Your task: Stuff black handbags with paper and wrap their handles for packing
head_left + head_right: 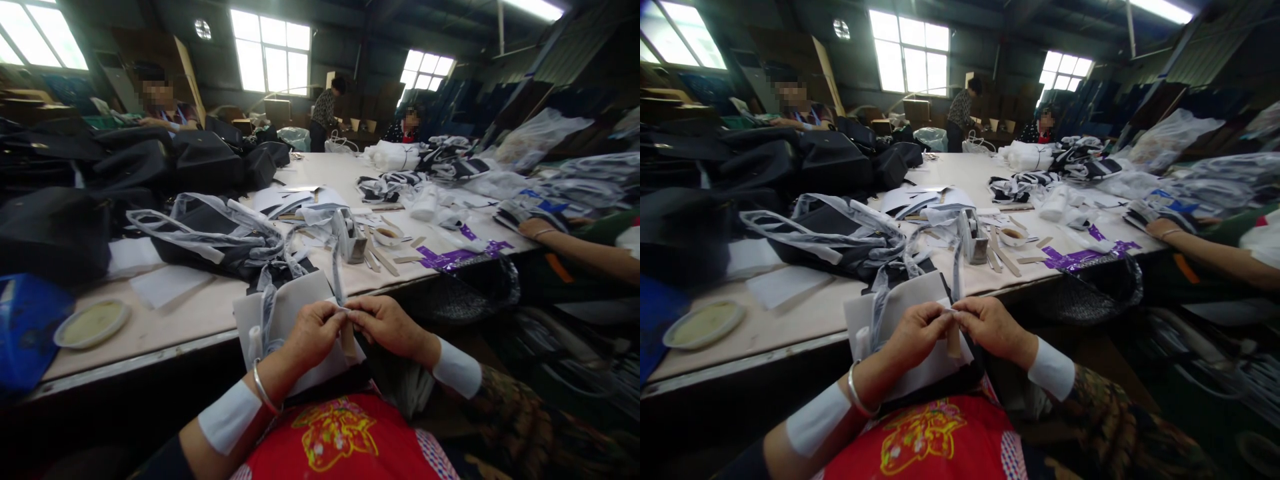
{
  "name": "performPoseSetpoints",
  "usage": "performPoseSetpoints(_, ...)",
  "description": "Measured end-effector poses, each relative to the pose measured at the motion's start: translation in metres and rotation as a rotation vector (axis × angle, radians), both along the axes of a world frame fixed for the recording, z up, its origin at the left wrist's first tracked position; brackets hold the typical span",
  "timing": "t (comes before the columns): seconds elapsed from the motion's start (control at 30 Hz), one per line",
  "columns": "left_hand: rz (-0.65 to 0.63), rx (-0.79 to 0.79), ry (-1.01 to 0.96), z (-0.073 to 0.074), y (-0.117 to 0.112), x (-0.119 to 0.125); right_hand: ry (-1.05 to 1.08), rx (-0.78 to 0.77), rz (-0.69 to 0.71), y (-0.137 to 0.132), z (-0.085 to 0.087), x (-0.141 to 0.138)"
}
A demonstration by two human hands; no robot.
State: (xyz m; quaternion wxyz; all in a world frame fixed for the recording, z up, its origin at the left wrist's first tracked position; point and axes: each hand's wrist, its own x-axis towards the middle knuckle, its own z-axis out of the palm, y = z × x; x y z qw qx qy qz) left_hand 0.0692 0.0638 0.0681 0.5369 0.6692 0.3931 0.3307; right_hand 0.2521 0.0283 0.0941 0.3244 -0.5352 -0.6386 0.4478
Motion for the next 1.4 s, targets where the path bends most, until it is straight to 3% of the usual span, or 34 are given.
performPoseSetpoints(0.27,-0.044,-0.097,0.005,-0.005,-0.003,0.003,-0.273,0.313,0.06,0.005,0.003,0.006)
performPoseSetpoints(0.4,-0.107,-0.228,-0.029,-0.001,-0.005,0.005,-0.299,0.304,0.081,0.006,-0.001,0.01)
performPoseSetpoints(0.63,-0.111,-0.207,-0.027,-0.002,-0.006,0.007,-0.252,0.355,0.17,0.002,-0.007,0.011)
performPoseSetpoints(0.77,-0.078,-0.216,-0.05,-0.006,-0.006,0.006,-0.271,0.265,0.186,-0.001,-0.003,0.015)
performPoseSetpoints(0.97,-0.018,-0.331,-0.142,-0.007,-0.006,0.007,-0.412,0.368,0.164,-0.003,0.009,0.015)
performPoseSetpoints(1.03,-0.02,-0.392,-0.196,-0.009,-0.006,0.008,-0.36,0.382,0.099,-0.002,0.013,0.012)
performPoseSetpoints(1.1,-0.028,-0.467,-0.269,-0.01,-0.007,0.008,-0.227,0.348,-0.057,-0.001,0.014,0.009)
performPoseSetpoints(1.2,-0.046,-0.539,-0.355,-0.01,-0.006,0.003,0.176,0.165,-0.352,-0.007,0.007,0.003)
performPoseSetpoints(1.3,-0.058,-0.598,-0.443,-0.007,-0.006,-0.008,0.604,-0.06,-0.566,-0.031,-0.018,-0.007)
performPoseSetpoints(1.4,-0.066,-0.654,-0.505,-0.002,-0.008,-0.018,0.777,-0.32,-0.552,-0.068,-0.054,-0.016)
